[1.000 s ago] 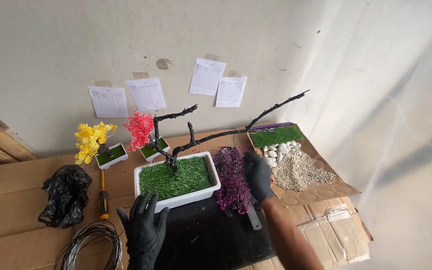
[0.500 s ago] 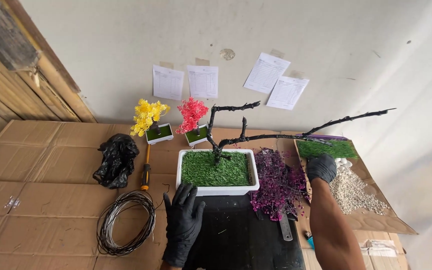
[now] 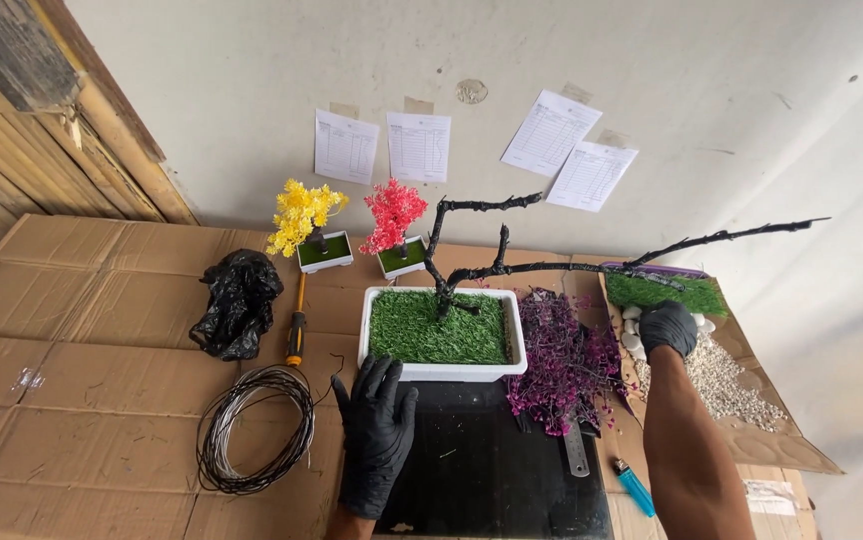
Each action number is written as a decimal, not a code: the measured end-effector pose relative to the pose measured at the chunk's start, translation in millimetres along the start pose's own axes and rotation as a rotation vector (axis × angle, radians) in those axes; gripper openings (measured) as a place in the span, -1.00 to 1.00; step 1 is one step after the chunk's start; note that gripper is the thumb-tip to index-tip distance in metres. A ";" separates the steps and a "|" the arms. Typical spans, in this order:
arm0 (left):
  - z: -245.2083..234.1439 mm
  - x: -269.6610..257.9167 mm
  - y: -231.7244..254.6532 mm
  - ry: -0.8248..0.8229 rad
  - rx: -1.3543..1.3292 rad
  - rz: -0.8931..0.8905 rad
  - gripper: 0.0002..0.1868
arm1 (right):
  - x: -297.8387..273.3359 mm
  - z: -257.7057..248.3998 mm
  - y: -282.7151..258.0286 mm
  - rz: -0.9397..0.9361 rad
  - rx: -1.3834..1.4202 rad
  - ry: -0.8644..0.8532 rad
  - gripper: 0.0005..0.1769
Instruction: The person arranges a miniature bonsai tree in a white rectangular pot. They remove a layer of artificial green grass, add small pebbles around the base of the tree, and then replace the grass layer. Finally, they place several white stones on top of the grass.
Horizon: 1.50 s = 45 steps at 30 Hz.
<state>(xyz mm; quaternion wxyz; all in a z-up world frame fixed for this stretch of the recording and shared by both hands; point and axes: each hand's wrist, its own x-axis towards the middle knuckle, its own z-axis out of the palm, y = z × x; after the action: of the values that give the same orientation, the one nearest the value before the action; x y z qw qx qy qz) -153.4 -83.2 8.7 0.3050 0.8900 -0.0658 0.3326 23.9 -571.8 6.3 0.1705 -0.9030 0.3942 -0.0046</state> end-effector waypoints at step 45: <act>52.2 102.9 -33.1 -0.396 0.106 0.067 -0.61 | -147.3 17.3 -165.4 -0.924 -0.155 -0.241 -0.73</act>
<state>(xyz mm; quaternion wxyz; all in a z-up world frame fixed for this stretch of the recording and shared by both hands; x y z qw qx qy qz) -34.8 -78.3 26.3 0.2277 0.9500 -0.1363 0.1642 42.4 -357.0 60.1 0.1271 -0.9878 -0.0715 0.0543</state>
